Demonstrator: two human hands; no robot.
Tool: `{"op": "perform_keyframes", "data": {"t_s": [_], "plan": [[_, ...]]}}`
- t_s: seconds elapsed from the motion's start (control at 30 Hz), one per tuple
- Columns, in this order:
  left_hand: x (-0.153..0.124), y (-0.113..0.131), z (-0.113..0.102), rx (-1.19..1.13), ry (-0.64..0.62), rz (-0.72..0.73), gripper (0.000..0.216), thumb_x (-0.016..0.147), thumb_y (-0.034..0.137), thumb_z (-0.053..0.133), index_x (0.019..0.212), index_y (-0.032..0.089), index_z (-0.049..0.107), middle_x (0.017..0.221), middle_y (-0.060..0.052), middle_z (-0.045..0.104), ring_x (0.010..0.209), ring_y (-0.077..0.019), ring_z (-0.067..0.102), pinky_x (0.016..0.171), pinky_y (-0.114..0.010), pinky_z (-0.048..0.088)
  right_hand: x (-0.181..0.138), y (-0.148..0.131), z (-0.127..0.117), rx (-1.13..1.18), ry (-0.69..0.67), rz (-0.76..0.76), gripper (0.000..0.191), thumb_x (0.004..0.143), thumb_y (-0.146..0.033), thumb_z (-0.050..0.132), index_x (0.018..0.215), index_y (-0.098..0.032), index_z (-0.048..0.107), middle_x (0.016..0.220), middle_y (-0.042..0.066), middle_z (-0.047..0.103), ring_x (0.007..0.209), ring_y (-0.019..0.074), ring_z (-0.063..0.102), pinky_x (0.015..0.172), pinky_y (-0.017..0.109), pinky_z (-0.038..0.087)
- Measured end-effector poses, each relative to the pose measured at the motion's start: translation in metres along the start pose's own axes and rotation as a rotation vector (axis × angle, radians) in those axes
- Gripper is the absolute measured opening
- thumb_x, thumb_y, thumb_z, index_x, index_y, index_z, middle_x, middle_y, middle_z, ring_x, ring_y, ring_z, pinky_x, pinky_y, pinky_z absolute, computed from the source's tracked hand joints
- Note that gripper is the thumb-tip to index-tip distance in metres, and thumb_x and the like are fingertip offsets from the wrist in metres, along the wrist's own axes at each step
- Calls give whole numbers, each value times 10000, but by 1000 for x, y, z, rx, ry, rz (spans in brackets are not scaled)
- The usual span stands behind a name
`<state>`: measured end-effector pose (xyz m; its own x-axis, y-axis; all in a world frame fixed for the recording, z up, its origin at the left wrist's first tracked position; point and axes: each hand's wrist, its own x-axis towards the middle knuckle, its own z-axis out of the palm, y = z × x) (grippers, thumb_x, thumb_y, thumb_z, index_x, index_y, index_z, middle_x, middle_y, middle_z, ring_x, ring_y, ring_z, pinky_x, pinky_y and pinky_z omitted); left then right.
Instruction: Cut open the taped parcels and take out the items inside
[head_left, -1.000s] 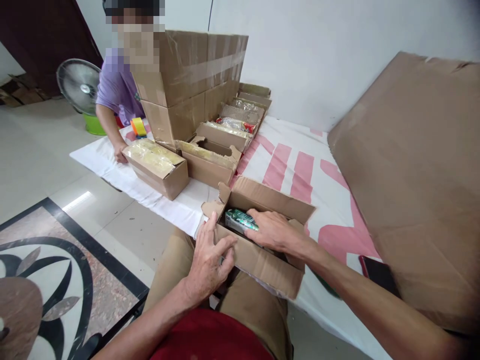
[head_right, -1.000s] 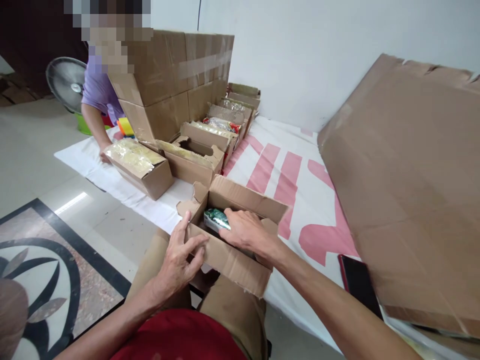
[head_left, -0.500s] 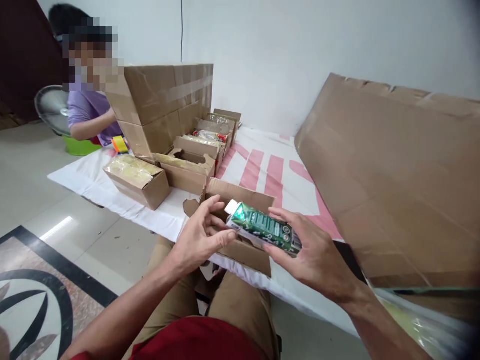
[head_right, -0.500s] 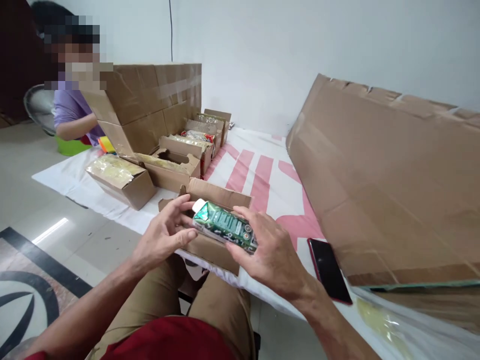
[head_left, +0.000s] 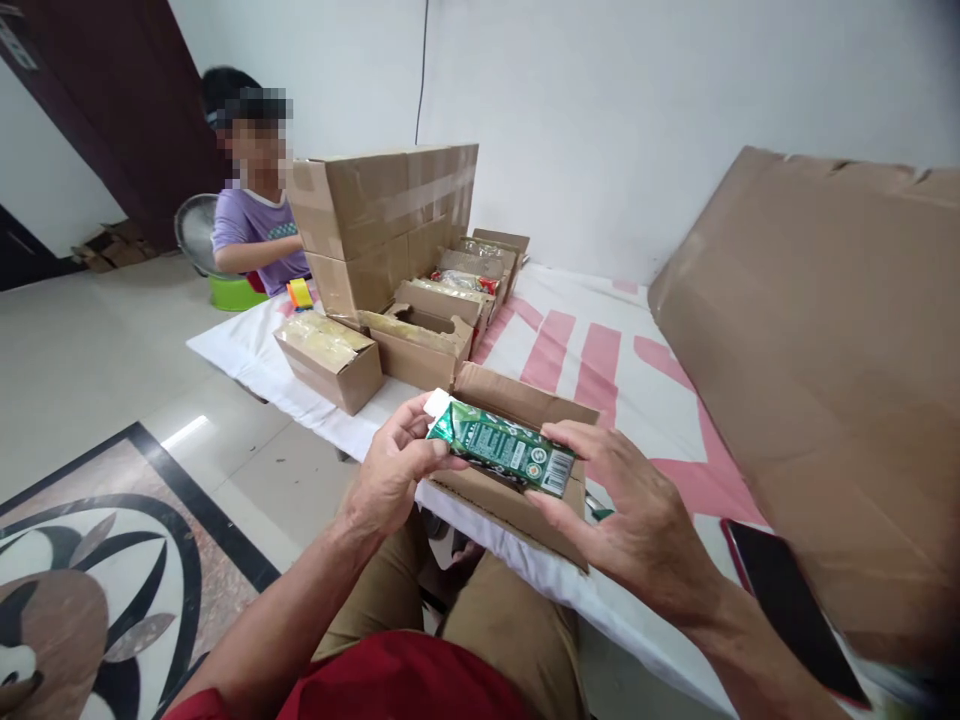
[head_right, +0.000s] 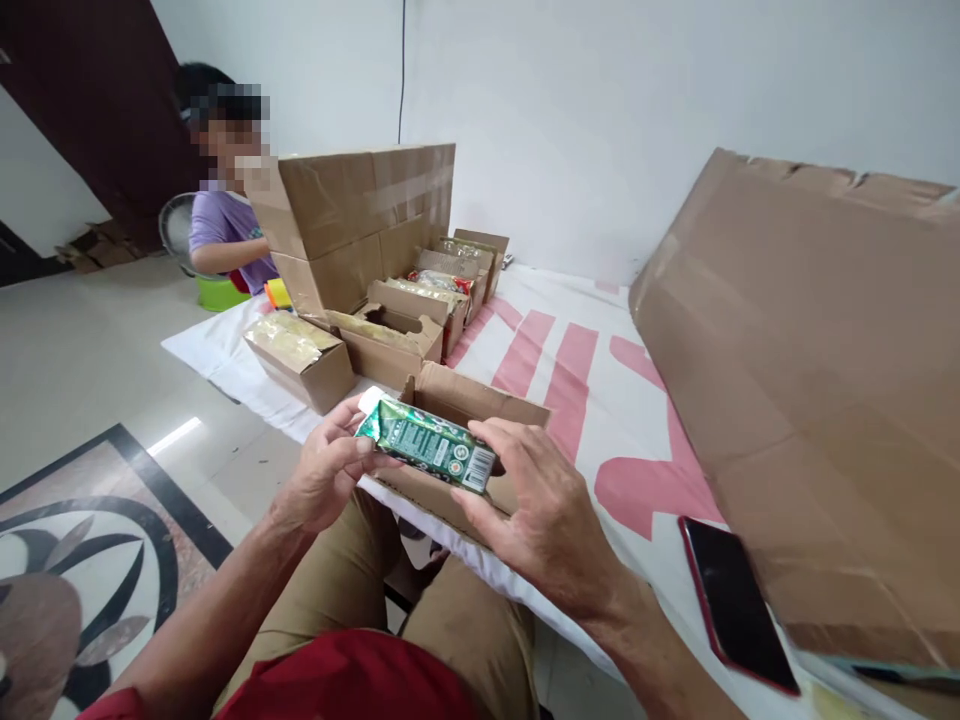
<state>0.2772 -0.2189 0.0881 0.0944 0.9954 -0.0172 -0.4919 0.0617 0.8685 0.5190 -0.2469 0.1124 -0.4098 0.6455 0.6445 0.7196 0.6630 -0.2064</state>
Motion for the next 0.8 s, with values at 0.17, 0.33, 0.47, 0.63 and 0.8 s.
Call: {"op": "perform_keyframes", "data": {"t_s": [0.17, 0.33, 0.47, 0.63, 0.8], "plan": [[17, 21, -8, 11, -47, -9, 495, 694, 327, 849, 1123, 172, 656, 1008, -51, 735, 824, -175, 732, 737, -323, 673, 21, -8, 6, 57, 102, 48, 473, 950, -272, 724, 1393, -259, 555, 1226, 115, 736, 1083, 291, 739, 924, 477, 648], [74, 74, 34, 122, -280, 34, 417, 806, 382, 816, 1108, 135, 668, 1063, -124, 759, 1008, -269, 753, 860, -417, 676, 65, 11, -33, 209, 282, 218, 491, 882, -357, 819, 1322, -229, 642, 1223, 97, 758, 1038, 273, 763, 900, 476, 671], [111, 121, 88, 180, -333, 137, 407, 907, 334, 723, 1238, 115, 629, 1180, -113, 737, 1209, -312, 714, 987, -509, 619, 109, 33, -72, 270, 456, 235, 554, 793, -428, 899, 1257, -237, 662, 1213, 101, 781, 1068, 269, 758, 955, 487, 633], [112, 156, 127, 193, -315, 95, 311, 973, 245, 604, 1246, 96, 604, 1284, -109, 701, 1281, -332, 684, 955, -461, 612, 134, 43, -98, 202, 510, 193, 587, 700, -487, 964, 1167, -275, 678, 1064, 54, 807, 907, 221, 758, 899, 468, 613], [101, 173, 130, 194, -296, 86, 555, 1019, 180, 99, 1304, -28, 528, 1361, -133, 627, 1321, -345, 615, 851, -352, 543, 142, 42, -99, 179, 522, 148, 513, 771, -449, 931, 1181, -264, 683, 1056, 34, 800, 957, 211, 755, 918, 436, 586]]}}
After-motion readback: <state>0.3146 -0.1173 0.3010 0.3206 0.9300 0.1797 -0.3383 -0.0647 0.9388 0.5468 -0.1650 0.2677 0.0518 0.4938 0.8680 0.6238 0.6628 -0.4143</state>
